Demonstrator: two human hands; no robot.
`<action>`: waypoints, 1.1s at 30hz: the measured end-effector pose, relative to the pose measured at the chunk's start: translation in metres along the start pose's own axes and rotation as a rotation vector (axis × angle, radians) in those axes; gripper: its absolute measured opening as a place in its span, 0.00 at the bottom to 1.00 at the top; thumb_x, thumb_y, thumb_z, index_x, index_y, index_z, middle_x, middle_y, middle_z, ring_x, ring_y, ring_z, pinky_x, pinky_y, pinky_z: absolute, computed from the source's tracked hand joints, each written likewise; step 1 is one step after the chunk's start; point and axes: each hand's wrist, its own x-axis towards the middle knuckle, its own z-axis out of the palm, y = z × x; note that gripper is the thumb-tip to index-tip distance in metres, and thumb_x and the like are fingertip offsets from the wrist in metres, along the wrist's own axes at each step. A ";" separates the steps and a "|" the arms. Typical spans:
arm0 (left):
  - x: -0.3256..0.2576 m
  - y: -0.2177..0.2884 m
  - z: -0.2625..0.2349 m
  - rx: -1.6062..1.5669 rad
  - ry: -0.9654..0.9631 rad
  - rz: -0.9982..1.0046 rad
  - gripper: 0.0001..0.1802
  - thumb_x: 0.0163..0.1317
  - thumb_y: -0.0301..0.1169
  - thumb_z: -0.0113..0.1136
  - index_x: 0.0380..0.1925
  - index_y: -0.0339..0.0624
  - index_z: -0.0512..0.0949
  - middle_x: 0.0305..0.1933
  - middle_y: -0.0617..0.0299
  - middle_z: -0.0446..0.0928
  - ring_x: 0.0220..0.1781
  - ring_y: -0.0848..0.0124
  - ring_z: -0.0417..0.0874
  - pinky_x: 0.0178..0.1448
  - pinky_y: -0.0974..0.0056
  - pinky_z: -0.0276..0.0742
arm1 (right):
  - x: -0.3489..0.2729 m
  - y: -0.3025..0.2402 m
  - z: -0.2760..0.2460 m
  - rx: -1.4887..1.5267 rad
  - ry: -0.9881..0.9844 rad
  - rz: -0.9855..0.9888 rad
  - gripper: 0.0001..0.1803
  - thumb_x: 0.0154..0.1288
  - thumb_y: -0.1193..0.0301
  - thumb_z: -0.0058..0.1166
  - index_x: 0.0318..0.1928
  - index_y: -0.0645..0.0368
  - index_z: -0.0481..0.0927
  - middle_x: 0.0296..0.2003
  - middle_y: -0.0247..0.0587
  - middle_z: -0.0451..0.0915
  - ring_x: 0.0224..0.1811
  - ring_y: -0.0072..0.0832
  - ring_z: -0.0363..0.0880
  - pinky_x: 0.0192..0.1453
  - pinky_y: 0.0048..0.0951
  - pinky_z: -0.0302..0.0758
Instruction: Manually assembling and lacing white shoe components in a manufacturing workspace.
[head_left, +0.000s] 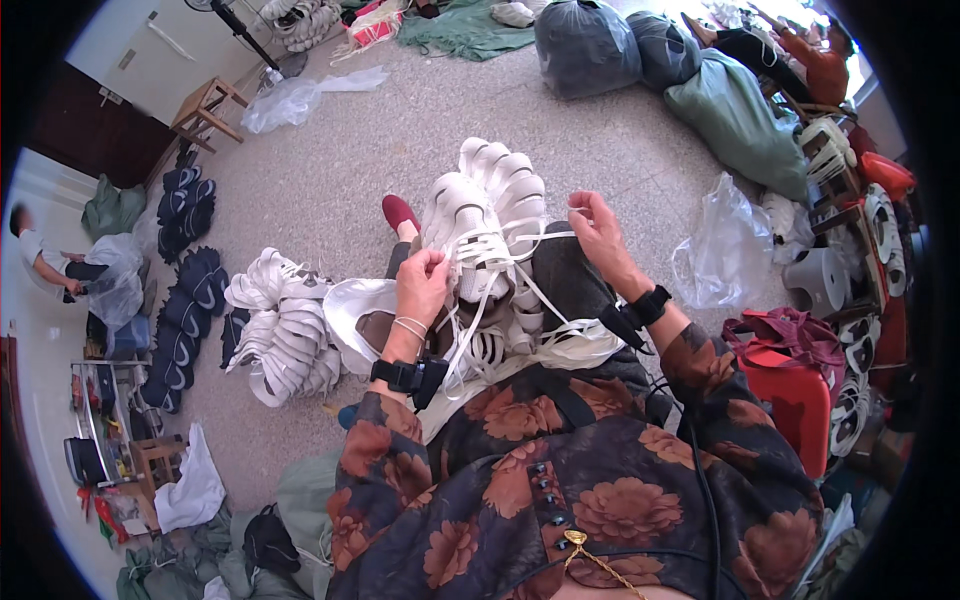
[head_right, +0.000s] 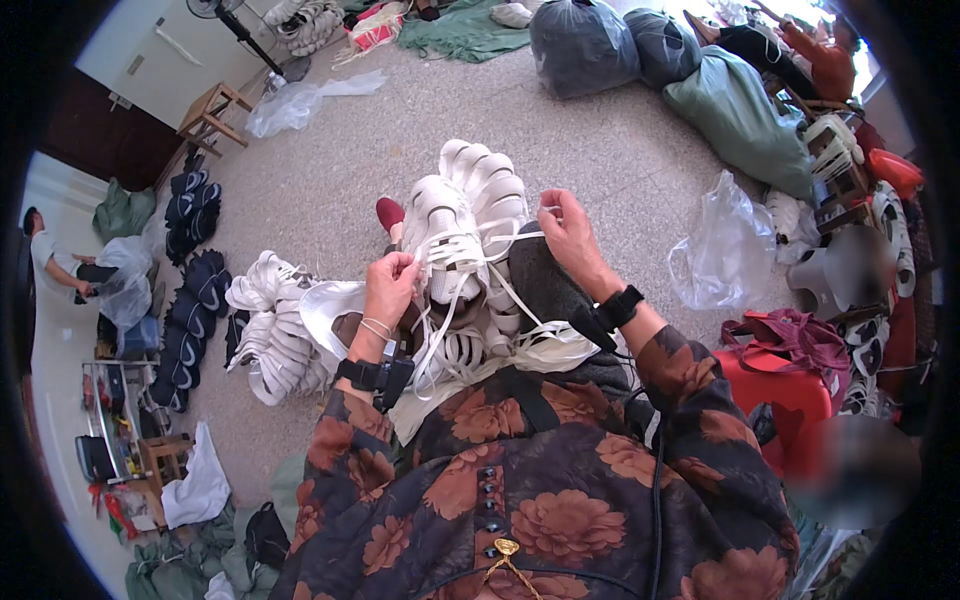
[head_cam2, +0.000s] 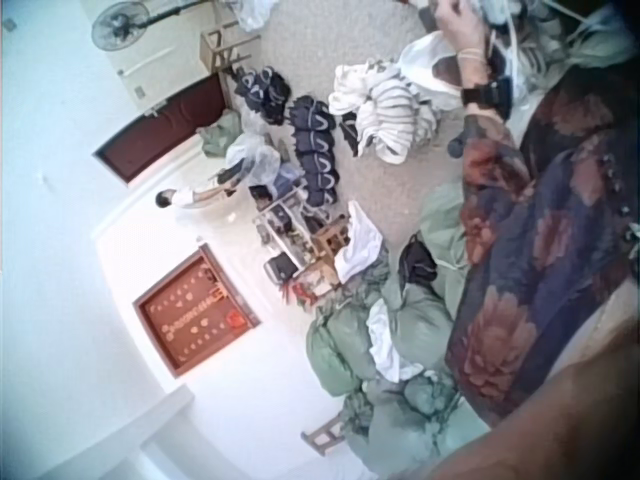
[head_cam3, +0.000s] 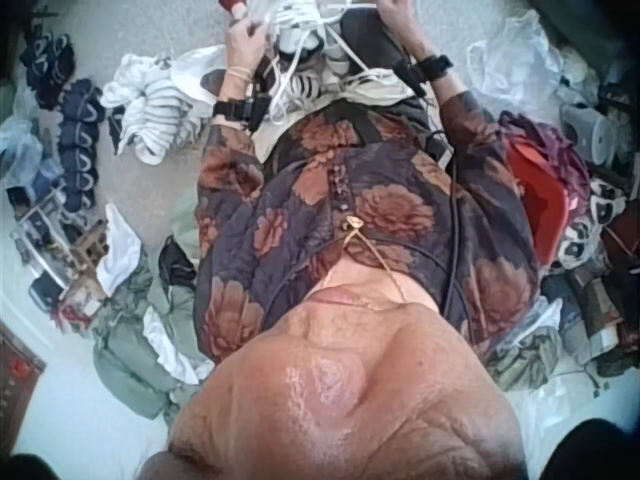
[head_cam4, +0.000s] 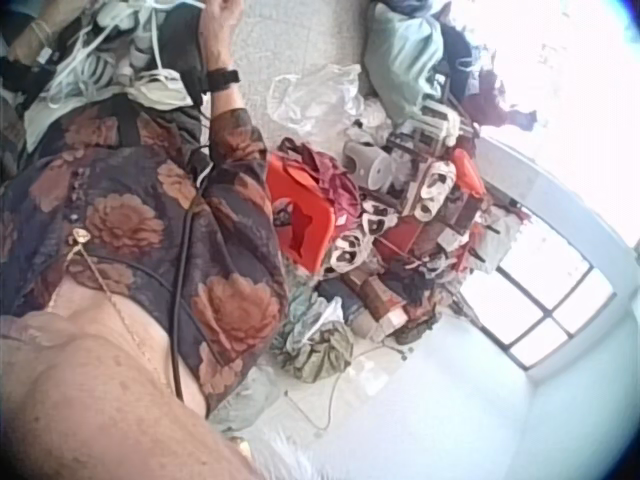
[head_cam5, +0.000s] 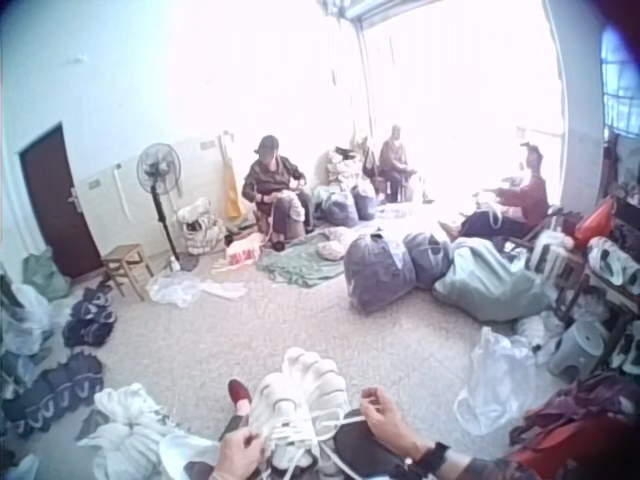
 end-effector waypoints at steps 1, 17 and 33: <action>-0.001 0.000 0.000 0.006 -0.004 0.008 0.07 0.65 0.26 0.61 0.37 0.33 0.82 0.28 0.63 0.82 0.22 0.81 0.77 0.26 0.74 0.74 | -0.001 0.000 -0.001 -0.001 0.001 -0.001 0.13 0.69 0.73 0.52 0.51 0.65 0.76 0.36 0.40 0.80 0.37 0.29 0.80 0.38 0.29 0.77; -0.028 0.033 0.021 0.692 0.186 0.365 0.09 0.63 0.33 0.57 0.28 0.42 0.81 0.32 0.53 0.76 0.41 0.52 0.80 0.45 0.51 0.73 | -0.044 -0.059 0.076 -0.051 -0.628 -0.095 0.12 0.68 0.76 0.47 0.49 0.66 0.79 0.31 0.53 0.82 0.32 0.41 0.83 0.38 0.38 0.78; -0.047 0.037 0.031 0.814 0.142 0.318 0.14 0.55 0.26 0.62 0.40 0.34 0.72 0.44 0.47 0.72 0.49 0.50 0.78 0.51 0.53 0.79 | -0.033 -0.038 0.119 0.117 -0.778 0.277 0.12 0.73 0.71 0.40 0.40 0.66 0.75 0.21 0.37 0.76 0.16 0.23 0.75 0.18 0.26 0.71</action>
